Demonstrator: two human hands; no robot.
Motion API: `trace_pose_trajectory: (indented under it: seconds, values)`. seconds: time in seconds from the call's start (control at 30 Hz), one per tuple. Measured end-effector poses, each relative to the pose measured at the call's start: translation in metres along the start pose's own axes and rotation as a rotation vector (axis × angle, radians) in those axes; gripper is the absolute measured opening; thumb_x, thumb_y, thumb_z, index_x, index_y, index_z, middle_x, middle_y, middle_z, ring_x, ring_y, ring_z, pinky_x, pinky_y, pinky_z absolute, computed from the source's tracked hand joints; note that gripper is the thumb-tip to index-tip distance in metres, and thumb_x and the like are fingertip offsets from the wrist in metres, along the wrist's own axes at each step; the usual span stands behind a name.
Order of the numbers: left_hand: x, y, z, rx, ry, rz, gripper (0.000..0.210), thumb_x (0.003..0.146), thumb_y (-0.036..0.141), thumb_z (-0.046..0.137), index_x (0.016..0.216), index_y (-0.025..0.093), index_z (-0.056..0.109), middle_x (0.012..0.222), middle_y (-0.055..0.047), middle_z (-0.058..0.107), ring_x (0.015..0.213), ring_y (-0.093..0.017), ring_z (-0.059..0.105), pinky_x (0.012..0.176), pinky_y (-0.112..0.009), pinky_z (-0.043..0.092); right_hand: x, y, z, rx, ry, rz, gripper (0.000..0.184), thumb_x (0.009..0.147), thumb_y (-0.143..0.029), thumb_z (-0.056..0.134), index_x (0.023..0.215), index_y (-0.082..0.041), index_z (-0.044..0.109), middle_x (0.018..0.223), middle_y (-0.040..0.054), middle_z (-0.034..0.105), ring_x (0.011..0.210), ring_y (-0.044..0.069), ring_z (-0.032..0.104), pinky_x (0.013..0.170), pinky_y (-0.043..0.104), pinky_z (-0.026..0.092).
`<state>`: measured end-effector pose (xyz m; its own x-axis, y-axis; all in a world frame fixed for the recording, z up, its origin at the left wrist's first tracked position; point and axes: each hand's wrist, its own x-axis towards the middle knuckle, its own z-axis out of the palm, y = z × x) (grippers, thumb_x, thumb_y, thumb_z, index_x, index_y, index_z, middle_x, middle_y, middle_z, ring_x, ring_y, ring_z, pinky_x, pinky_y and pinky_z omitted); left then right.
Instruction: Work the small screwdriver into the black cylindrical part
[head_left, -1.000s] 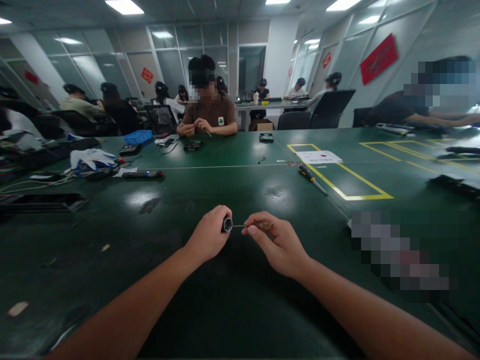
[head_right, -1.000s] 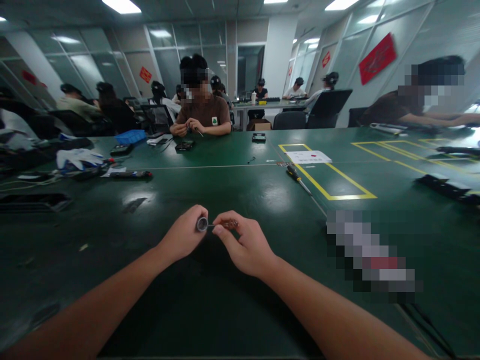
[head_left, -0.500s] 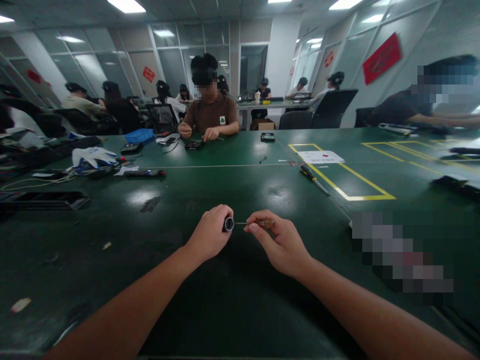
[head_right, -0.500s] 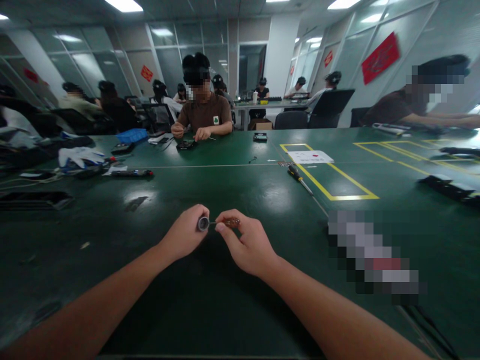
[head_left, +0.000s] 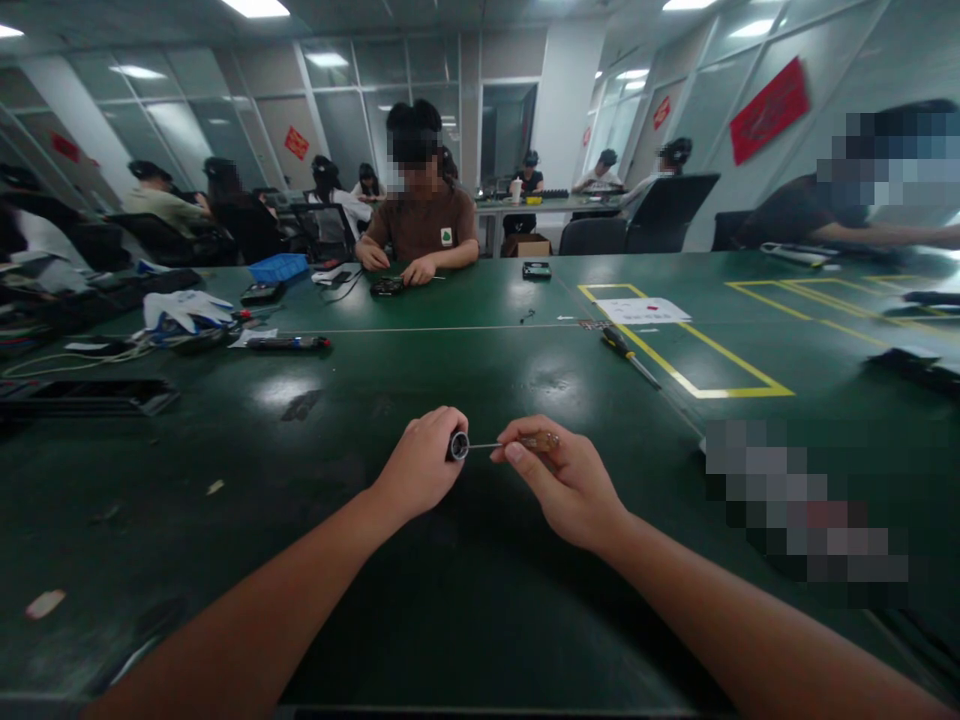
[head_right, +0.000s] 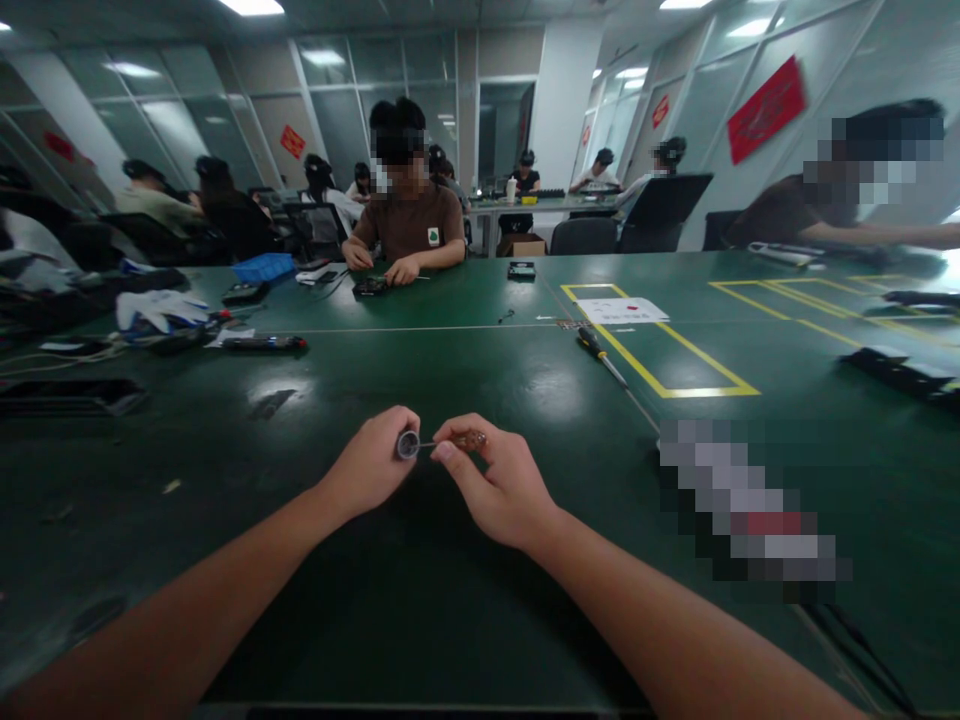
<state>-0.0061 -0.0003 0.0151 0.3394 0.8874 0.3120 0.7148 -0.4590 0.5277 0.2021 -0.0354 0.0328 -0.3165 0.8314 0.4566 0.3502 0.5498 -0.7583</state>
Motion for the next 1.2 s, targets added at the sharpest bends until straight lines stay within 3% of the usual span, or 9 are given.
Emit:
trace_pose_trajectory:
  seconds: [0.3, 0.93, 1.2]
  values:
    - [0.0002, -0.0002, 0.0012, 0.011, 0.013, 0.001, 0.012, 0.085, 0.008, 0.055, 0.087, 0.020, 0.055, 0.088, -0.001, 0.061, 0.081, -0.018, 0.056, 0.073, -0.033, 0.039, 0.0010, 0.0022, 0.0007, -0.025, 0.040, 0.010, 0.011, 0.101, -0.031, 0.056, 0.103, -0.024, 0.065, 0.086, 0.0014, 0.076, 0.079, 0.018, 0.073, 0.072, 0.029, 0.052]
    - [0.0002, -0.0036, 0.0029, -0.019, 0.026, 0.005, 0.013, 0.084, 0.007, 0.054, 0.087, 0.020, 0.053, 0.087, 0.000, 0.059, 0.080, -0.017, 0.055, 0.073, -0.032, 0.037, -0.0004, -0.0013, 0.0014, -0.020, -0.046, -0.058, 0.012, 0.100, -0.028, 0.057, 0.105, -0.023, 0.067, 0.092, 0.0022, 0.076, 0.083, 0.017, 0.074, 0.077, 0.029, 0.054]
    - [0.0012, -0.0041, 0.0027, 0.007, 0.038, 0.007, 0.013, 0.084, 0.008, 0.054, 0.088, 0.020, 0.053, 0.088, 0.000, 0.061, 0.080, -0.018, 0.055, 0.073, -0.032, 0.037, -0.0004, -0.0041, 0.0009, 0.006, -0.010, -0.067, 0.014, 0.098, -0.029, 0.058, 0.104, -0.022, 0.069, 0.092, 0.0035, 0.076, 0.082, 0.018, 0.073, 0.076, 0.031, 0.055]
